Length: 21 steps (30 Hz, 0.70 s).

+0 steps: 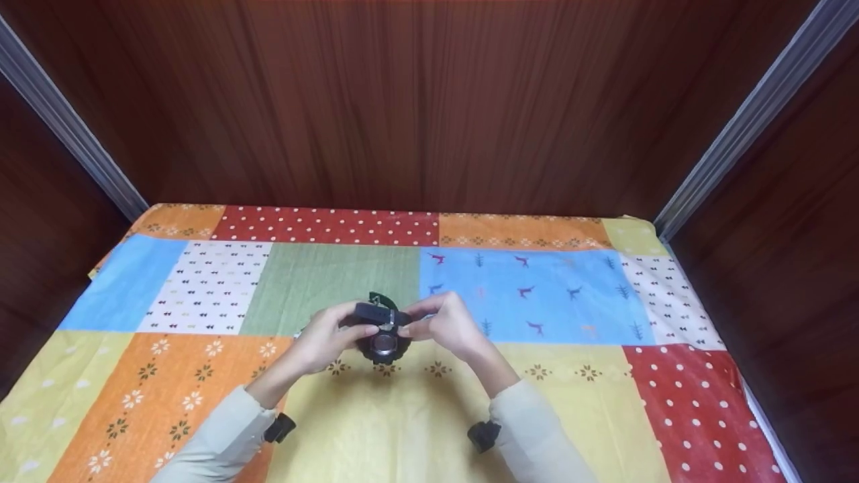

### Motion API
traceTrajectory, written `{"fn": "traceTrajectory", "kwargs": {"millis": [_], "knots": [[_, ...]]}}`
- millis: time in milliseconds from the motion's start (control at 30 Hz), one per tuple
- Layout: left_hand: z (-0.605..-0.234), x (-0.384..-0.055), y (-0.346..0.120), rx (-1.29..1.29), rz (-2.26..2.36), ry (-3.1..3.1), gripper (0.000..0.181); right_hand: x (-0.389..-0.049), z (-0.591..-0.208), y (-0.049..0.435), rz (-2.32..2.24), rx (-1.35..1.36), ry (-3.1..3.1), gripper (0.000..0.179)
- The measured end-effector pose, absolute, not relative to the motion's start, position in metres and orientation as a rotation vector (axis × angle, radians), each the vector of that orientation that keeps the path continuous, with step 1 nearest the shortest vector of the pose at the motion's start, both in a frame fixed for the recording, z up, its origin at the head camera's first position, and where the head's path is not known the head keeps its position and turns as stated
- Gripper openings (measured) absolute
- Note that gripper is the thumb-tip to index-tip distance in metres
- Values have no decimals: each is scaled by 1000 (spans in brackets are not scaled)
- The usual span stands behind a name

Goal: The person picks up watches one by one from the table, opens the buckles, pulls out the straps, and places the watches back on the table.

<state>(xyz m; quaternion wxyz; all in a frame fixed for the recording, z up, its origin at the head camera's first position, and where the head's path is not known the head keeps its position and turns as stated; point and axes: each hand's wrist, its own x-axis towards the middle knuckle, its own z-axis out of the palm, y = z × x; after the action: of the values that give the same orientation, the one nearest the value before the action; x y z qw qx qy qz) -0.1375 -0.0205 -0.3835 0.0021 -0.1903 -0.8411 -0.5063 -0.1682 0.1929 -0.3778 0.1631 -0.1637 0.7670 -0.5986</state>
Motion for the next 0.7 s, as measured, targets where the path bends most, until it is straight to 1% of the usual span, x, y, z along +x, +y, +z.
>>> {"fn": "traceTrajectory", "kwargs": {"millis": [400,700], "knots": [[-384,-138,-23,-622,-1599,-2629,14,-167,-379,193,-1780,-426,2105,31],[-383,-137,-25,-638,-1615,-2611,17,-167,-379,196,-1842,-400,2038,35]]}}
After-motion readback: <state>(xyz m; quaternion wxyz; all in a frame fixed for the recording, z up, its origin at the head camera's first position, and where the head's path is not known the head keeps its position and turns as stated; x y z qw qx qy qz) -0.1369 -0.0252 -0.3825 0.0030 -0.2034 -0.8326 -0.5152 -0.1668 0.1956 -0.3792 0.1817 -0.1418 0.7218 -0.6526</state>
